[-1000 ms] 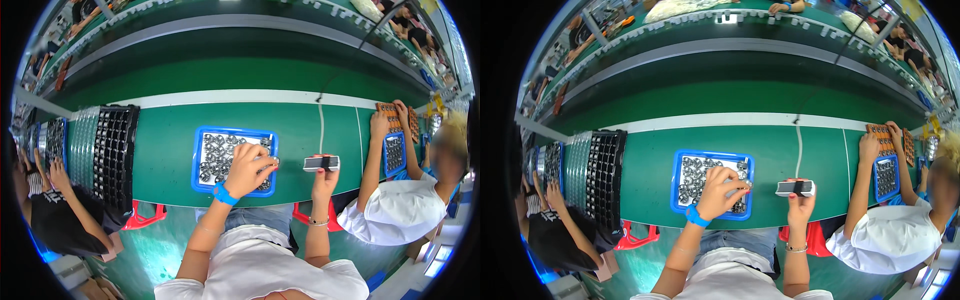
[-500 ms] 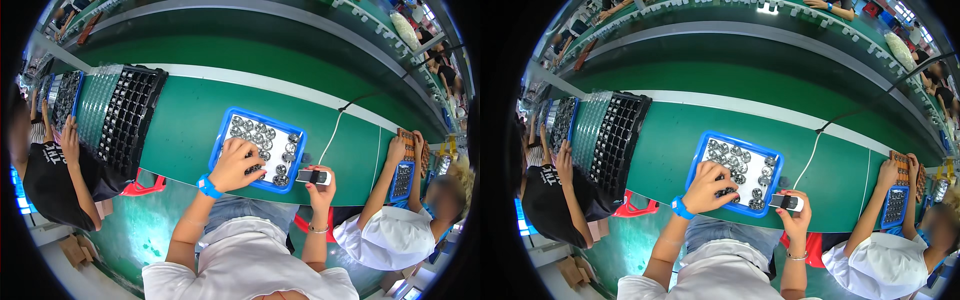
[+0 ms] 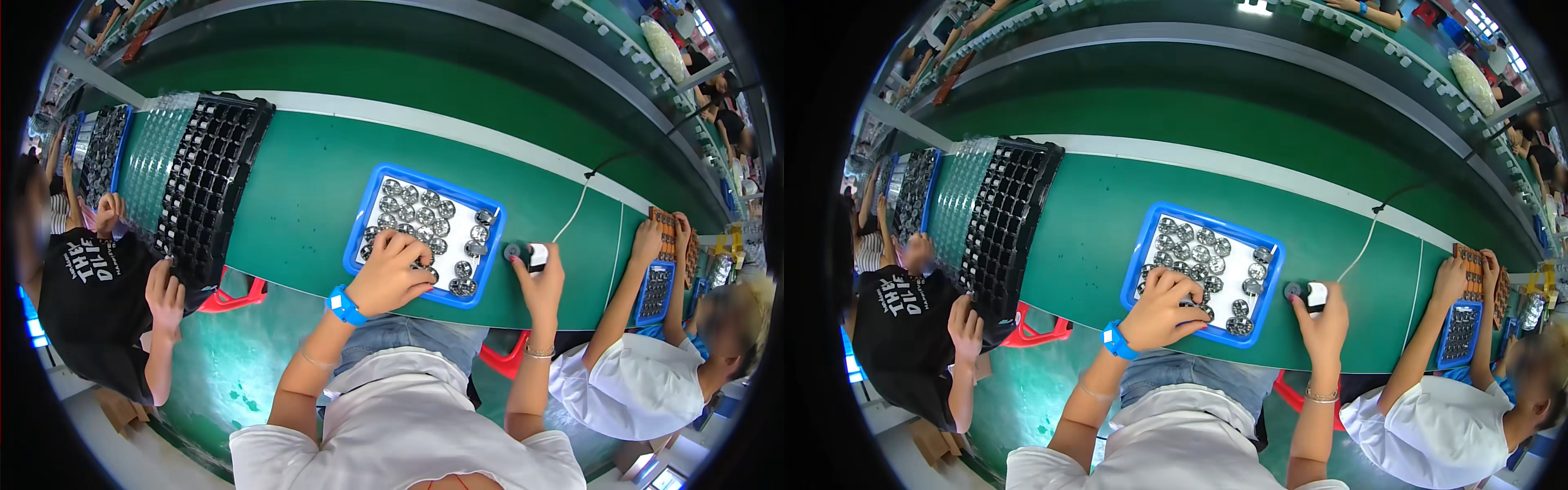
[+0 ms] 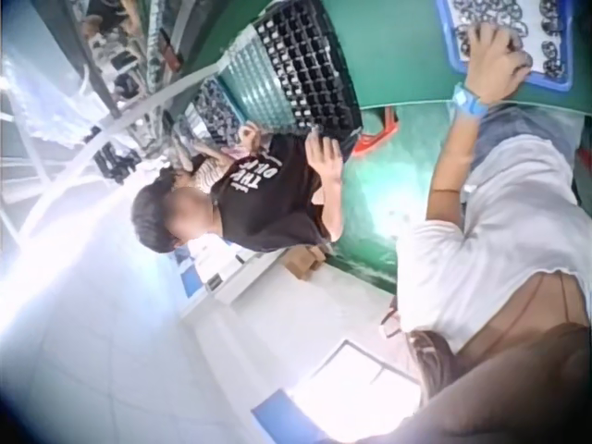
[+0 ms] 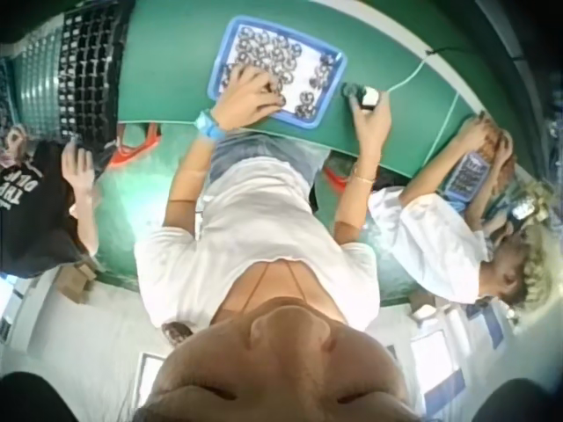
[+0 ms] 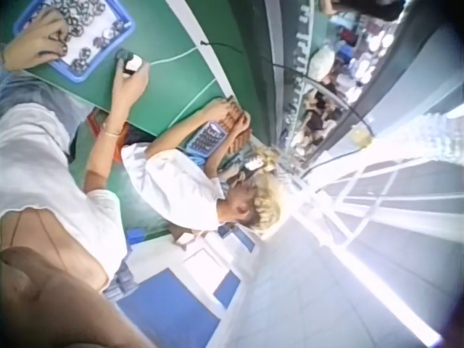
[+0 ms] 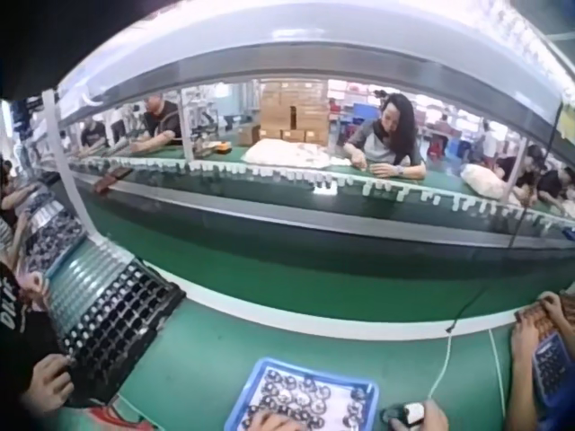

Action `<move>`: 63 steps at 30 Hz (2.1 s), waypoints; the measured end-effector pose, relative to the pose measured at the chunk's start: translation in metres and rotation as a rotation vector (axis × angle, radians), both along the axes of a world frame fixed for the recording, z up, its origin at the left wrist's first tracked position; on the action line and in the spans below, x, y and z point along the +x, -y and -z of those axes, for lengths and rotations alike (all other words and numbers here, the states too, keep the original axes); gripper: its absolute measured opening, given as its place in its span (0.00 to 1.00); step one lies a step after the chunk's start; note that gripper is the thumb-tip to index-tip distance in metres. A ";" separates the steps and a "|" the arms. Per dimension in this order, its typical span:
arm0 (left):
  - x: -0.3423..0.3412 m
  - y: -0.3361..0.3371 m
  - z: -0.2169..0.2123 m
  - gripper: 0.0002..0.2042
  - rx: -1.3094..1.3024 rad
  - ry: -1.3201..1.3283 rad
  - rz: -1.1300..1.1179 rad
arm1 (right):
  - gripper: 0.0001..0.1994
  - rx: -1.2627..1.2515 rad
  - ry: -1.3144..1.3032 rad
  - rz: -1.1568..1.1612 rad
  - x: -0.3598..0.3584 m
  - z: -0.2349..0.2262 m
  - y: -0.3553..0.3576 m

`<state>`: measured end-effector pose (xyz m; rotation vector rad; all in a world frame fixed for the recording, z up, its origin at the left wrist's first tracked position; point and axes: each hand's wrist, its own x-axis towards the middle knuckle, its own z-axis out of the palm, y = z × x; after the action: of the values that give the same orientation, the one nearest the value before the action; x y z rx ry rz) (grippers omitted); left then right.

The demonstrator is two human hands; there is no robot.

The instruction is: Picking up electronic components from a tray, scanning them with a handheld scanner, and placing them onto an assembly board.

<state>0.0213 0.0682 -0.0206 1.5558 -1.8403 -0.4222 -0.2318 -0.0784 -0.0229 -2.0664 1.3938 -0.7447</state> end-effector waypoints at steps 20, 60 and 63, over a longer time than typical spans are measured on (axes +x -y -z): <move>0.003 -0.008 0.000 0.06 0.005 0.037 -0.098 | 0.17 -0.115 -0.180 -0.335 0.048 -0.028 0.014; 0.024 0.092 -0.016 0.06 -0.183 0.086 -0.014 | 0.22 0.099 0.285 -0.423 0.076 -0.018 0.022; 0.025 0.093 -0.014 0.05 -0.165 0.078 -0.006 | 0.22 0.123 0.352 -0.347 0.072 -0.011 0.018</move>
<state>0.0464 -0.0247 -0.0069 1.4834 -1.8786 -0.2042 -0.1599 -0.0961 -0.0118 -1.8994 0.8404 -0.8017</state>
